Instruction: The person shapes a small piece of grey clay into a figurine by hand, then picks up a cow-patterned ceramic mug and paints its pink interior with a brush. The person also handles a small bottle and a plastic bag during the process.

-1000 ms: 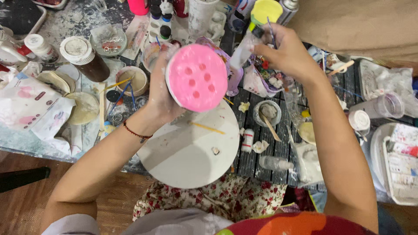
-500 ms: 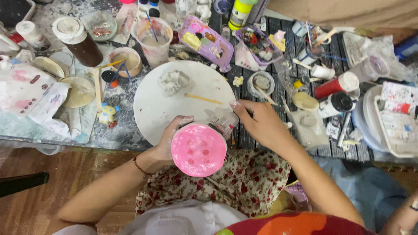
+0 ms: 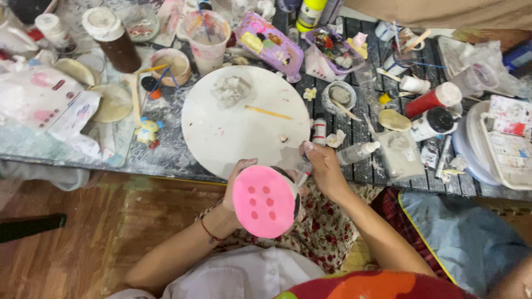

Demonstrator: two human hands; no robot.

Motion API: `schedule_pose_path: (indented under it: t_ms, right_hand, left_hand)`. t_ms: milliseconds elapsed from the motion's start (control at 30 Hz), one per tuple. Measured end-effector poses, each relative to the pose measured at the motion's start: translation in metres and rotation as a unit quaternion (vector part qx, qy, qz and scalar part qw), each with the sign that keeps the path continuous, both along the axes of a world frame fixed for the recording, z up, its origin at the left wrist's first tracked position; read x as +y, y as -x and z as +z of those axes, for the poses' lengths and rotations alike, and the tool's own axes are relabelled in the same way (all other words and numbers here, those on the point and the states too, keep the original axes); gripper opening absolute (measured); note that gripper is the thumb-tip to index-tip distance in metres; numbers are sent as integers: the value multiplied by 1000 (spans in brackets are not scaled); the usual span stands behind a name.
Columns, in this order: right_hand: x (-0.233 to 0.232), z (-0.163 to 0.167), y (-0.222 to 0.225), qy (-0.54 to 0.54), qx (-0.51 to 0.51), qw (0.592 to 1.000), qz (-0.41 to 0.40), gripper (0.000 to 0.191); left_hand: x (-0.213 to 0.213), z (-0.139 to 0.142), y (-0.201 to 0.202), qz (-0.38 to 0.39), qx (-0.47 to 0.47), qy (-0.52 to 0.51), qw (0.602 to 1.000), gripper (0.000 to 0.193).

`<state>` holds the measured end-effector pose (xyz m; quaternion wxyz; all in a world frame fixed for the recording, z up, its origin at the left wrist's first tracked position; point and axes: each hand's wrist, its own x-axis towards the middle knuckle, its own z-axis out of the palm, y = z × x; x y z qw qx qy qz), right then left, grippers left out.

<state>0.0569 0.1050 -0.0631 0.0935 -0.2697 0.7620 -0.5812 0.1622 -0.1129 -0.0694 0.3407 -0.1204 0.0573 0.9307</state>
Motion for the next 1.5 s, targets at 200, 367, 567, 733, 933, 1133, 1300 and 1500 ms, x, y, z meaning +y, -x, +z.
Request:
schedule_pose_path:
  t_ms: [200,367,567,733,933,1133,1300,1500]
  right_hand:
    - [4,-34,-14,38,51,998,-22,58]
    - [13,-62,-23,159,51,986,-1,57]
    - [23,-59,-18,140,66,988,-5,54]
    - [32,12,-22,-212,127,966,-78,41]
    - [7,59,-44,-260,191,945,-57,22]
    - [20,50,-36,-267,33,963,-5,29]
    - [44,9,-37,-189,42,980,56,27]
    - [69,-26,-40,-91,-65,991,78,45]
  left_hand:
    - [3,-17,-14,-13,-43,-15,999,64]
    - [11,-30,-28,-11,-55,-76,996,61]
    - [20,-22,-25,-46,-22,-59,997,63]
    - [15,0,-11,31,476,244,844,56]
    - [43,-4,-10,-56,506,357,783,48]
    - [52,-20,-11,-106,332,98,932,63]
    - [50,-31,-23,-152,301,82,938,69]
    - [56,-40,-30,-161,104,14,981,63]
